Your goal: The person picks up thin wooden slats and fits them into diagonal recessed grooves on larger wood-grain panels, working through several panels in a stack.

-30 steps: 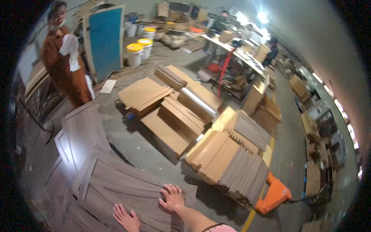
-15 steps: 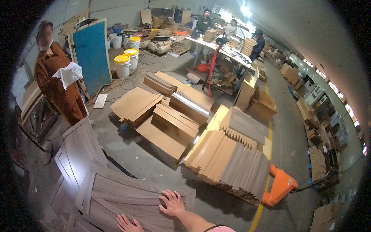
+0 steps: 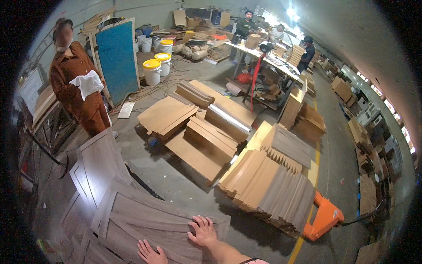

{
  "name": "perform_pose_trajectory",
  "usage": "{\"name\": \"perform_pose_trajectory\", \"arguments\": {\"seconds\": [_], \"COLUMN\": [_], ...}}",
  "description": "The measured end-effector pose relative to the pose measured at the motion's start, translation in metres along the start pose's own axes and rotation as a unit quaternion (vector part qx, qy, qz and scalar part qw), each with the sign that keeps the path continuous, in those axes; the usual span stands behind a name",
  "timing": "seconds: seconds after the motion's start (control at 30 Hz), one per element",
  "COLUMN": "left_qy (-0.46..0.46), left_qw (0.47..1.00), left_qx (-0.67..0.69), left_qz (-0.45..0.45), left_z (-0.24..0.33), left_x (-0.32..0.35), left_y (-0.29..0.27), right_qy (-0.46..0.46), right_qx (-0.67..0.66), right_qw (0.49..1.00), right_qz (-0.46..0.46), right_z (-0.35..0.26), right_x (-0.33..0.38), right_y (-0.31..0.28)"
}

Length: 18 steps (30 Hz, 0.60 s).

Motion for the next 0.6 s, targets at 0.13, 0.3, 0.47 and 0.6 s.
{"name": "perform_pose_trajectory", "arguments": {"seconds": [0.13,0.3,0.47,0.6], "left_qy": [0.011,0.015,0.017,0.014], "left_qw": [1.000,1.000,0.999,1.000], "left_qx": [0.016,0.023,0.027,0.028], "left_qz": [0.003,0.010,-0.001,-0.004], "left_z": [-0.0010,-0.0007,-0.0005,-0.0005], "left_x": [-0.0006,0.0003,-0.0002,-0.0003], "left_y": [0.0011,-0.0019,-0.0027,-0.0019], "right_qy": [0.001,-0.003,0.002,0.001], "right_qx": [0.001,0.008,0.013,0.016], "right_qw": [1.000,1.000,1.000,1.000], "right_qz": [0.010,0.017,0.005,0.001], "right_z": [-0.0003,-0.0024,-0.0011,-0.0019], "right_x": [0.0001,0.0002,-0.0002,-0.0005], "right_y": [-0.0020,-0.0029,0.0008,-0.0007]}}
Point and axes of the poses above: each hand's wrist, its own x-axis away from the middle knuckle, its own y-axis out of the palm, z = x × y, the point moved 9 cm from there along -x, towards the middle knuckle, and after that the axes turned 9 degrees about x, right-handed, at the moved point
